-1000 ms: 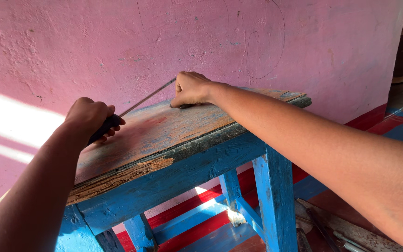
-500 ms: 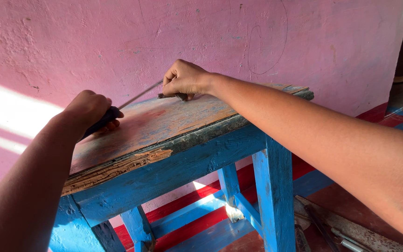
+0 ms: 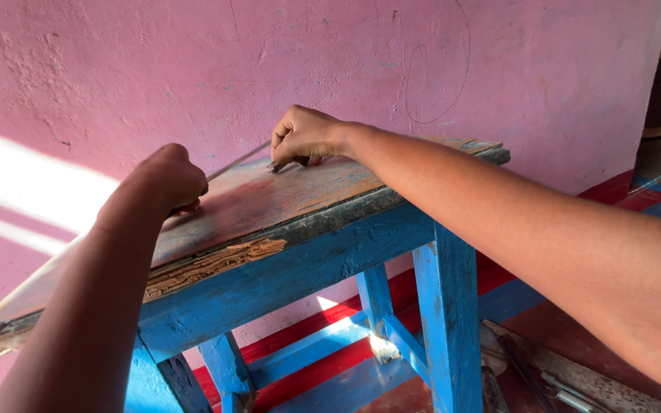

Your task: The person uses a hammer and a metal rod to work on a blue wooden stool. They repeatedly strike the stool's top surface and legs with the hammer, then use the rod to pry or adjust parts of the stool. The person also picks up and places down various tools from the floor.

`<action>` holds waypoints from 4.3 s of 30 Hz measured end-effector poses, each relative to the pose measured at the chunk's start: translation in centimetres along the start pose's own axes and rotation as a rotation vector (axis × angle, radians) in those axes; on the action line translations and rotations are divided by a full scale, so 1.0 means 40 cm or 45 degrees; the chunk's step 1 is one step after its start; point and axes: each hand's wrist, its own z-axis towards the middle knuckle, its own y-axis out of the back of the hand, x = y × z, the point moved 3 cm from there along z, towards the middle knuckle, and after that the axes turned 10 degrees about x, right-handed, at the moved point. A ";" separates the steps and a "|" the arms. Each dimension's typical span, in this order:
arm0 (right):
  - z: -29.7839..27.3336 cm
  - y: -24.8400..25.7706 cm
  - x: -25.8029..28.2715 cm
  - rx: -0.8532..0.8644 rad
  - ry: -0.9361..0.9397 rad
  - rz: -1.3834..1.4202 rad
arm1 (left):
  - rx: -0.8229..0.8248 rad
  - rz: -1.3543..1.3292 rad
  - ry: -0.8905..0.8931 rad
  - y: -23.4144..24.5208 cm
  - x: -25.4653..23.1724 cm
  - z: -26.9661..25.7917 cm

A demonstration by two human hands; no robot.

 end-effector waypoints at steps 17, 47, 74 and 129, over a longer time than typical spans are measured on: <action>0.019 -0.010 -0.012 0.154 -0.015 0.038 | -0.427 0.280 -0.033 -0.051 -0.080 -0.212; 0.006 -0.019 -0.003 0.140 0.018 -0.102 | -0.748 0.667 0.050 -0.053 -0.091 -0.213; -0.274 -0.045 0.144 0.126 0.249 -0.468 | -0.590 0.589 -0.227 -0.058 -0.105 -0.180; -0.358 -0.048 0.185 -0.334 0.432 -0.671 | -0.303 0.034 -0.484 -0.049 -0.100 -0.249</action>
